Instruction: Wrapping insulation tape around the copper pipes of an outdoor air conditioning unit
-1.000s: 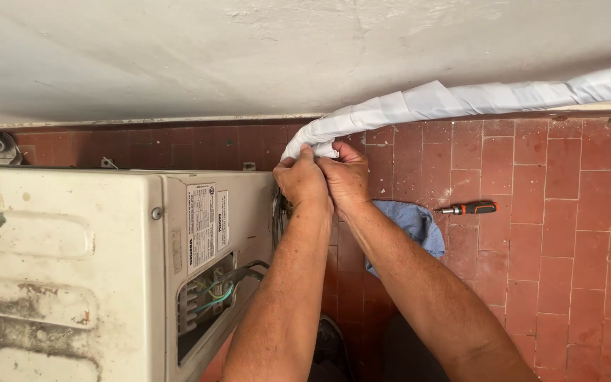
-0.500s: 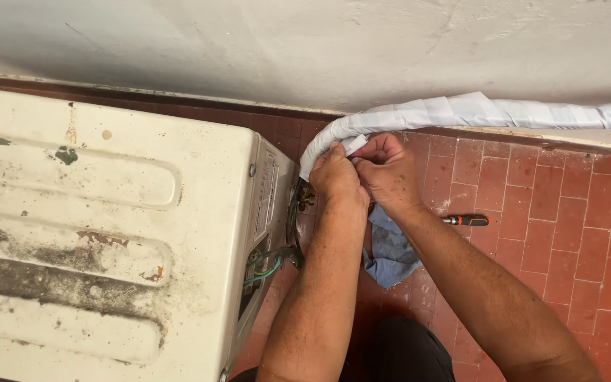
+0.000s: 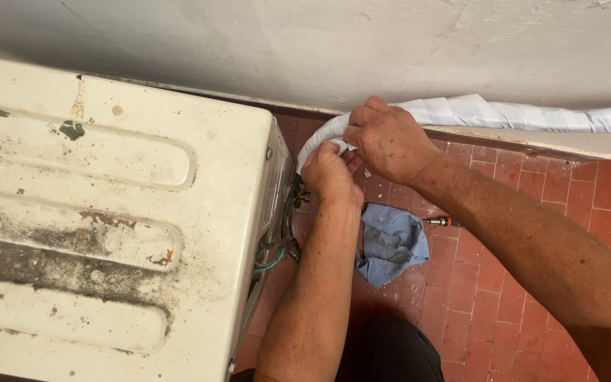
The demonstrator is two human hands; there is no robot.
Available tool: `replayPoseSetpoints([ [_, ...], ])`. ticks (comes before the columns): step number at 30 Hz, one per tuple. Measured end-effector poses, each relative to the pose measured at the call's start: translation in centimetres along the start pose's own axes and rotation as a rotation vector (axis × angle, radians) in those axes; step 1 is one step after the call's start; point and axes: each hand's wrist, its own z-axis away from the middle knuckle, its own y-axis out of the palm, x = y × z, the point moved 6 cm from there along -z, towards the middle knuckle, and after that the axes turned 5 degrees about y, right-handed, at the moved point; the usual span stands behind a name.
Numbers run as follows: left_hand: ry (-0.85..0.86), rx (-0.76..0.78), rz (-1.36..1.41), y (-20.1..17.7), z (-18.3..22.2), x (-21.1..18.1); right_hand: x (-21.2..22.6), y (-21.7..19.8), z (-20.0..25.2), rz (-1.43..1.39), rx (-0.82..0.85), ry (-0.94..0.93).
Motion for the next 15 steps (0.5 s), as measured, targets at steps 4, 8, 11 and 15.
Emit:
replayPoseSetpoints([
  [4,0.042,0.015,0.022,0.5,-1.1,0.7,0.0,-0.5,-1.6,-0.139,0.263,0.124],
  [8,0.131,0.044,0.017,1.8,-1.2,-0.9,-0.6,-0.9,-3.1,-0.364,0.359,0.229],
  [11,0.191,0.039,-0.004,2.3,1.5,-3.8,-1.8,0.2,-4.1,-0.377,0.365,0.247],
  [15,0.180,0.052,-0.064,2.6,0.7,-3.4,-3.6,2.3,-5.0,-0.150,0.226,0.051],
])
